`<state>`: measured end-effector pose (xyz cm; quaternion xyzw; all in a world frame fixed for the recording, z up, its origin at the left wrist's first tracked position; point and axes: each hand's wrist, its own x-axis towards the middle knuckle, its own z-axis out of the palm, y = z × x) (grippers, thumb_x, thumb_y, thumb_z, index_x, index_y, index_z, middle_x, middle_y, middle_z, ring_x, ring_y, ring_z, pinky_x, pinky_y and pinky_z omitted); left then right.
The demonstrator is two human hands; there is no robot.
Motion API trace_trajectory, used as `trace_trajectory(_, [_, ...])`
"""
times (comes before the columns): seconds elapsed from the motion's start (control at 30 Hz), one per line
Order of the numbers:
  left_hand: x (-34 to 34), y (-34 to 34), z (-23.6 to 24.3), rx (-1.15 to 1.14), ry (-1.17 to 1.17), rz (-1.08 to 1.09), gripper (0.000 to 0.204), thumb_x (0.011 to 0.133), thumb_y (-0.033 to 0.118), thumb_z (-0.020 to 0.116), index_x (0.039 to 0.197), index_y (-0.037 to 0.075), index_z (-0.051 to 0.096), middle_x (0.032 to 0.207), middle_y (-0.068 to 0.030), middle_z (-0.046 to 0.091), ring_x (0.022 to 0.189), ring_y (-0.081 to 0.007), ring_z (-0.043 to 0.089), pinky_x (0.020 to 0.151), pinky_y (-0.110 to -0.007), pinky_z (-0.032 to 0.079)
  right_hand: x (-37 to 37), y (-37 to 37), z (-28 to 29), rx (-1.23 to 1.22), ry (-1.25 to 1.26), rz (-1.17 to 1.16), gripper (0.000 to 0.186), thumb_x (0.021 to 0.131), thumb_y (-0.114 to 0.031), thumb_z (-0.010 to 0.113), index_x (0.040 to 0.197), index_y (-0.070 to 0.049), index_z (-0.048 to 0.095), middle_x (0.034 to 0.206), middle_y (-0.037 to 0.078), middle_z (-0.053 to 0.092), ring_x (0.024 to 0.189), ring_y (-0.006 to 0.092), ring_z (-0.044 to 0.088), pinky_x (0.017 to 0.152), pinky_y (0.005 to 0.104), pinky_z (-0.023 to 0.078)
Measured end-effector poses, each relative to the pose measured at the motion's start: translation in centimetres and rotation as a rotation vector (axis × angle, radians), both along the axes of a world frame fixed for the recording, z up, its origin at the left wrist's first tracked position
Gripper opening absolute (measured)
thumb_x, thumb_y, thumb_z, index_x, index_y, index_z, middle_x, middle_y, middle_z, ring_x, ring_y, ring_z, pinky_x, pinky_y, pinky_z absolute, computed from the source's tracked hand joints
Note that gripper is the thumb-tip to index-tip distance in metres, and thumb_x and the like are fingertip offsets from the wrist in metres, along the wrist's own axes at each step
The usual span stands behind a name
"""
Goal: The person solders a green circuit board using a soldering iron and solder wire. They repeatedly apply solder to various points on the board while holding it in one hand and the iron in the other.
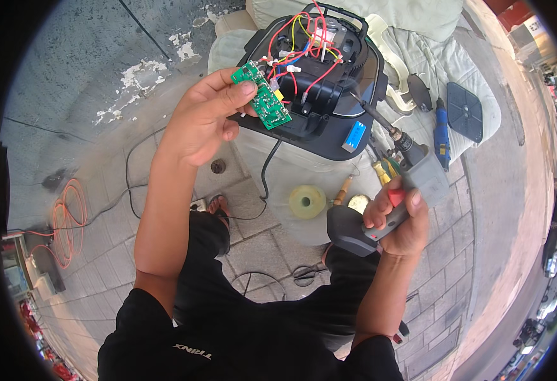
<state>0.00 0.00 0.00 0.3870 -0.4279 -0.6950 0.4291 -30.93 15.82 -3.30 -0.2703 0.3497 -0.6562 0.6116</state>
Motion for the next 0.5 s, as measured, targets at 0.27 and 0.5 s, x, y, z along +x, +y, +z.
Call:
trace_trajectory(0.27, [0.5,0.4,-0.7,-0.018,-0.030,0.024,0.036,0.093,0.022,0.077,0.122,0.004,0.065,0.098,-0.0010,0.071,0.085,-0.0075,0.065,0.047,-0.018,0.039,-0.1,-0.2,-0.2,-0.009,-0.011,-0.039,0.044,0.101,-0.043,0.057,0.109,0.000,0.054,0.074,0.008,0.054,0.048,0.0151,0.051,0.047,0.0337,0.047])
trace_trajectory(0.5, [0.4,0.5,-0.9,0.004,-0.018,0.041,0.033,0.093,0.018,0.077,0.121,0.005,0.064,0.100,-0.0009,0.071,0.082,-0.0082,0.066,0.046,-0.017,0.038,0.0,-0.4,0.0,-0.052,-0.029,-0.020,0.043,0.103,-0.043,0.055,0.109,0.000,0.054,0.074,0.006,0.052,0.047,0.0129,0.048,0.045,0.0320,0.044])
